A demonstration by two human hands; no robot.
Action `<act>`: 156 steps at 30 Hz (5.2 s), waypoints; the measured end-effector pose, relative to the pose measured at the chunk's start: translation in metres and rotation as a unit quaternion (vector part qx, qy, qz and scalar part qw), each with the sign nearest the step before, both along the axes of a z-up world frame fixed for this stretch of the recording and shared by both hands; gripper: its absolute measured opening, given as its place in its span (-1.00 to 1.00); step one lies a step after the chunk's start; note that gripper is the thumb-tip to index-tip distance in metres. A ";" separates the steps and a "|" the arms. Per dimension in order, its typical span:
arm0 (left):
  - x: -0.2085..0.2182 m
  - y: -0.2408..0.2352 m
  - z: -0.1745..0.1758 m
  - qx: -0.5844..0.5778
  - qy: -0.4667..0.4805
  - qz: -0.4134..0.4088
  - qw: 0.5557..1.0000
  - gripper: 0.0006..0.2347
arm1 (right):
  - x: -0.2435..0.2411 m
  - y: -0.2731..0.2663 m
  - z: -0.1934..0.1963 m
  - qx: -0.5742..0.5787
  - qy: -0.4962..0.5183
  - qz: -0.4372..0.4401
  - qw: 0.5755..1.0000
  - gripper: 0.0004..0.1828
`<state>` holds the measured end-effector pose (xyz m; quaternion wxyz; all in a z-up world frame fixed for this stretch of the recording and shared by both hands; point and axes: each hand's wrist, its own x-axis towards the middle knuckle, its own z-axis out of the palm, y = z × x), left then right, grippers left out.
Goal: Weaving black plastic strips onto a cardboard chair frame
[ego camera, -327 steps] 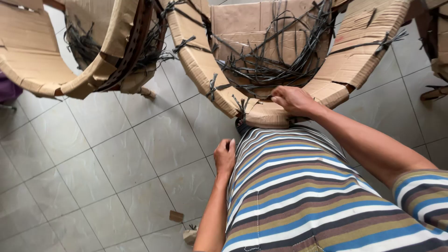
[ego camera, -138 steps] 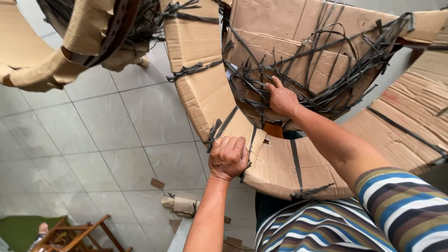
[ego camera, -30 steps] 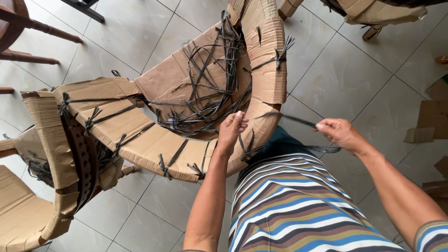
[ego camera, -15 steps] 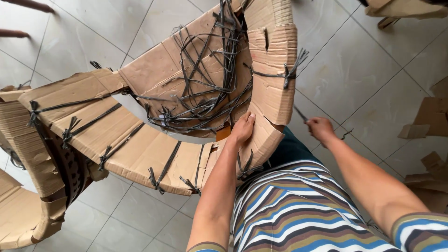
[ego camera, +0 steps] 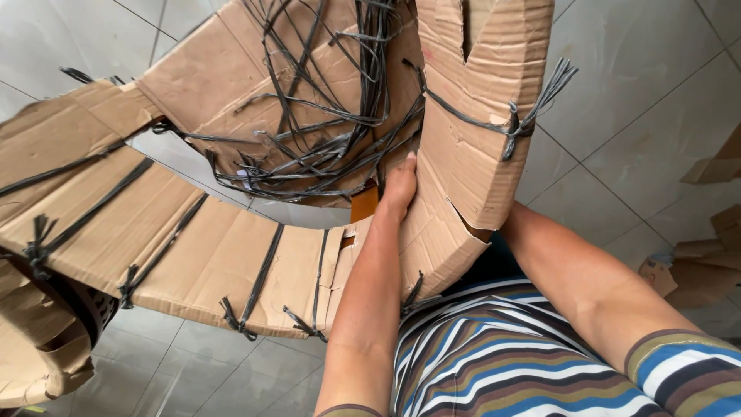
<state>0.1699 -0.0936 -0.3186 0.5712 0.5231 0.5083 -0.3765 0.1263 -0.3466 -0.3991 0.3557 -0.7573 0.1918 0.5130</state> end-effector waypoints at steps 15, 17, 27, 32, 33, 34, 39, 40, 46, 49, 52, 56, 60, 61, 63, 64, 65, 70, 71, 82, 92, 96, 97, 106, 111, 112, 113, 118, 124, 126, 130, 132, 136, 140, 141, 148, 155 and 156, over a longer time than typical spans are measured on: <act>-0.043 0.026 -0.023 0.038 -0.072 0.333 0.940 -0.86 | 0.038 0.027 0.070 0.054 -0.039 0.150 0.986 -0.58; -0.045 0.036 0.007 0.055 -0.105 0.315 0.942 -0.83 | 0.050 0.022 0.084 0.066 -0.060 0.175 0.981 -0.55; -0.049 0.017 0.147 0.153 -0.340 0.104 0.922 -0.73 | 0.047 -0.029 0.195 0.045 -0.074 0.179 0.980 -0.67; -0.053 0.000 0.185 0.187 -0.384 -0.002 0.904 -0.75 | 0.041 -0.010 0.256 0.075 -0.176 0.155 0.969 -0.71; -0.053 -0.004 0.171 0.205 -0.395 -0.040 0.895 -0.77 | 0.046 0.001 0.277 0.093 -0.201 0.142 0.965 -0.71; -0.052 -0.005 0.177 0.204 -0.404 -0.044 0.891 -0.77 | 0.047 0.008 0.287 0.092 -0.209 0.136 0.964 -0.71; -0.046 -0.013 0.184 0.211 -0.410 -0.162 0.872 -0.80 | 0.049 0.039 0.309 0.075 -0.323 0.188 0.925 -0.75; -0.049 -0.015 0.177 0.210 -0.404 -0.163 0.875 -0.80 | 0.047 0.042 0.311 0.076 -0.317 0.188 0.926 -0.75; -0.041 -0.019 0.188 0.219 -0.434 -0.201 0.851 -0.84 | 0.054 0.062 0.322 0.073 -0.364 0.181 0.911 -0.78; -0.047 -0.023 0.181 0.263 -0.443 -0.218 0.829 -0.85 | 0.057 0.066 0.319 0.088 -0.372 0.209 0.900 -0.79; -0.047 -0.026 0.195 0.256 -0.483 -0.234 0.804 -0.84 | 0.064 0.068 0.326 0.092 -0.361 0.237 0.897 -0.78; -0.048 -0.027 0.197 0.266 -0.530 -0.237 0.770 -0.80 | 0.070 0.073 0.336 0.108 -0.403 0.267 0.869 -0.77; -0.054 -0.021 0.163 0.233 -0.557 -0.222 0.766 -0.84 | 0.069 0.078 0.333 0.128 -0.409 0.251 0.868 -0.76; -0.054 -0.021 0.163 0.231 -0.551 -0.221 0.770 -0.84 | 0.071 0.080 0.333 0.129 -0.402 0.253 0.871 -0.76; -0.054 -0.022 0.166 0.218 -0.578 -0.210 0.758 -0.88 | 0.072 0.081 0.337 0.142 -0.411 0.261 0.862 -0.77; -0.055 -0.022 0.165 0.218 -0.580 -0.211 0.756 -0.88 | 0.074 0.082 0.334 0.141 -0.414 0.259 0.861 -0.77; -0.056 -0.022 0.166 0.226 -0.576 -0.210 0.757 -0.87 | 0.075 0.084 0.334 0.163 -0.409 0.244 0.864 -0.79; -0.047 -0.021 0.204 0.212 -0.523 -0.236 0.791 -0.86 | 0.094 0.075 0.337 0.229 -0.465 0.172 0.838 -0.76; -0.050 -0.021 0.204 0.204 -0.512 -0.232 0.801 -0.84 | 0.095 0.075 0.342 0.234 -0.460 0.179 0.837 -0.77; -0.040 -0.008 0.196 0.207 -0.493 -0.223 0.815 -0.85 | 0.070 0.043 0.305 0.128 -0.445 0.175 0.869 -0.78; -0.022 -0.008 0.168 0.206 -0.463 -0.262 0.821 -0.86 | 0.053 0.050 0.306 0.091 -0.497 0.187 0.843 -0.83; -0.021 -0.011 0.180 0.154 -0.422 -0.239 0.861 -0.76 | 0.049 0.071 0.313 0.127 -0.495 0.178 0.841 -0.49; -0.019 -0.011 0.182 0.154 -0.423 -0.241 0.860 -0.76 | 0.049 0.073 0.311 0.126 -0.496 0.177 0.841 -0.49; -0.015 -0.006 0.182 0.139 -0.357 -0.248 0.890 -0.69 | 0.046 0.080 0.283 0.095 -0.579 0.188 0.788 -0.62; -0.016 0.000 0.174 0.147 -0.319 -0.248 0.903 -0.63 | 0.048 0.071 0.281 0.129 -0.534 0.105 0.829 -0.93; -0.015 -0.001 0.178 0.147 -0.319 -0.248 0.903 -0.63 | 0.047 0.071 0.281 0.129 -0.534 0.105 0.829 -0.93; -0.013 -0.002 0.182 0.148 -0.314 -0.244 0.906 -0.65 | 0.046 0.070 0.282 0.125 -0.526 0.108 0.835 -0.92; -0.010 -0.003 0.175 0.151 -0.305 -0.243 0.908 -0.65 | 0.043 0.077 0.302 0.110 -0.535 0.133 0.827 -0.86; -0.008 -0.001 0.176 0.144 -0.300 -0.227 0.915 -0.62 | 0.043 0.083 0.284 0.093 -0.574 0.191 0.790 -0.81; -0.004 -0.003 0.205 0.145 -0.292 -0.235 0.916 -0.60 | 0.046 0.084 0.279 0.058 -0.601 0.237 0.761 -0.91; -0.006 -0.001 0.203 0.134 -0.289 -0.216 0.923 -0.61 | 0.045 0.082 0.279 0.074 -0.618 0.243 0.744 -0.97; -0.006 -0.002 0.210 0.118 -0.289 -0.201 0.928 -0.63 | 0.042 0.080 0.272 0.083 -0.627 0.243 0.735 -0.95; -0.006 -0.003 0.210 0.106 -0.290 -0.172 0.936 -0.65 | 0.039 0.080 0.278 0.090 -0.628 0.237 0.736 -0.92; -0.008 -0.001 0.196 0.093 -0.301 -0.146 0.938 -0.71 | 0.038 0.085 0.292 0.062 -0.660 0.262 0.702 -0.86; -0.008 0.000 0.187 0.081 -0.314 -0.136 0.936 -0.72 | 0.038 0.085 0.294 0.045 -0.674 0.281 0.682 -0.89; -0.002 0.004 0.221 0.062 -0.307 -0.131 0.941 -0.73 | 0.047 0.082 0.282 0.041 -0.666 0.336 0.664 -0.96; -0.011 0.003 0.218 0.092 -0.364 -0.159 0.913 -0.74 | 0.066 0.064 0.287 0.284 -0.392 0.182 0.856 -0.91; -0.016 0.004 0.207 0.075 -0.399 -0.144 0.903 -0.79 | 0.066 0.062 0.291 0.303 -0.352 0.139 0.875 -0.90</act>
